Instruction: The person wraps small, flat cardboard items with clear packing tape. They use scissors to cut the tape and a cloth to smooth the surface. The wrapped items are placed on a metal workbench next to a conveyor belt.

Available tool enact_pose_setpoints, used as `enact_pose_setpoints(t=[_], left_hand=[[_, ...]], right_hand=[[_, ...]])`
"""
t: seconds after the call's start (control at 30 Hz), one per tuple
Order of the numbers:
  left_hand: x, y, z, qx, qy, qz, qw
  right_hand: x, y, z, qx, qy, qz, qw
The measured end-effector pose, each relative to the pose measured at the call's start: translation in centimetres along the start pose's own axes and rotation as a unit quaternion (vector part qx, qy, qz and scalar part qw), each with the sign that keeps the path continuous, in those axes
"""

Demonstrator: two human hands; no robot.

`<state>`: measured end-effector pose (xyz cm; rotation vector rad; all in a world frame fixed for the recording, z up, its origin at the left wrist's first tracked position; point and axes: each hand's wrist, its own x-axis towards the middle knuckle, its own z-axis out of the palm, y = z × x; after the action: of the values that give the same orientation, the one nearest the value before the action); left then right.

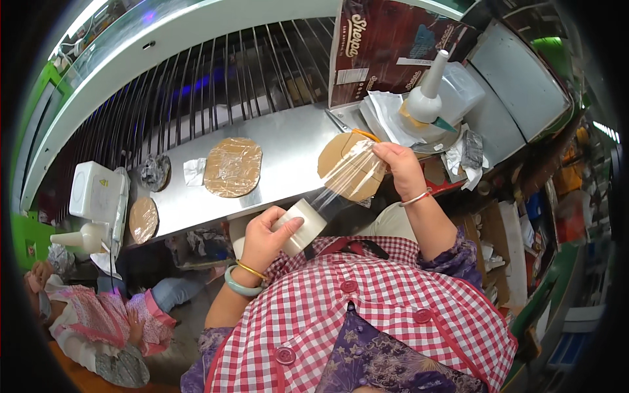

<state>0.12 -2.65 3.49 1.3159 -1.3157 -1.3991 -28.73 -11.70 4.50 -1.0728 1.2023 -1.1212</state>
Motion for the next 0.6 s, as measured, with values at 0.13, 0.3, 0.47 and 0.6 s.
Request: enact_pose_setpoints(t=[0.13, 0.3, 0.47, 0.6], left_hand=[[0.1, -1.0, 0.2, 0.034, 0.032, -0.016, 0.999], [0.9, -3.3, 0.9, 0.085, 0.091, 0.038, 0.992], [2.1, -1.9, 2.9, 0.189, 0.136, 0.111, 0.966], [2.5, -1.1, 3.0, 0.010, 0.080, 0.099, 0.992]], right_hand=[[-0.4, -0.2, 0.8, 0.068, -0.009, 0.036, 0.997], [-1.1, -0.1, 1.6, 0.154, -0.044, 0.077, 0.984], [-2.1, 1.0, 4.5, 0.218, -0.138, 0.114, 0.959], [-1.3, 4.4, 4.5, 0.163, -0.090, 0.123, 0.975]])
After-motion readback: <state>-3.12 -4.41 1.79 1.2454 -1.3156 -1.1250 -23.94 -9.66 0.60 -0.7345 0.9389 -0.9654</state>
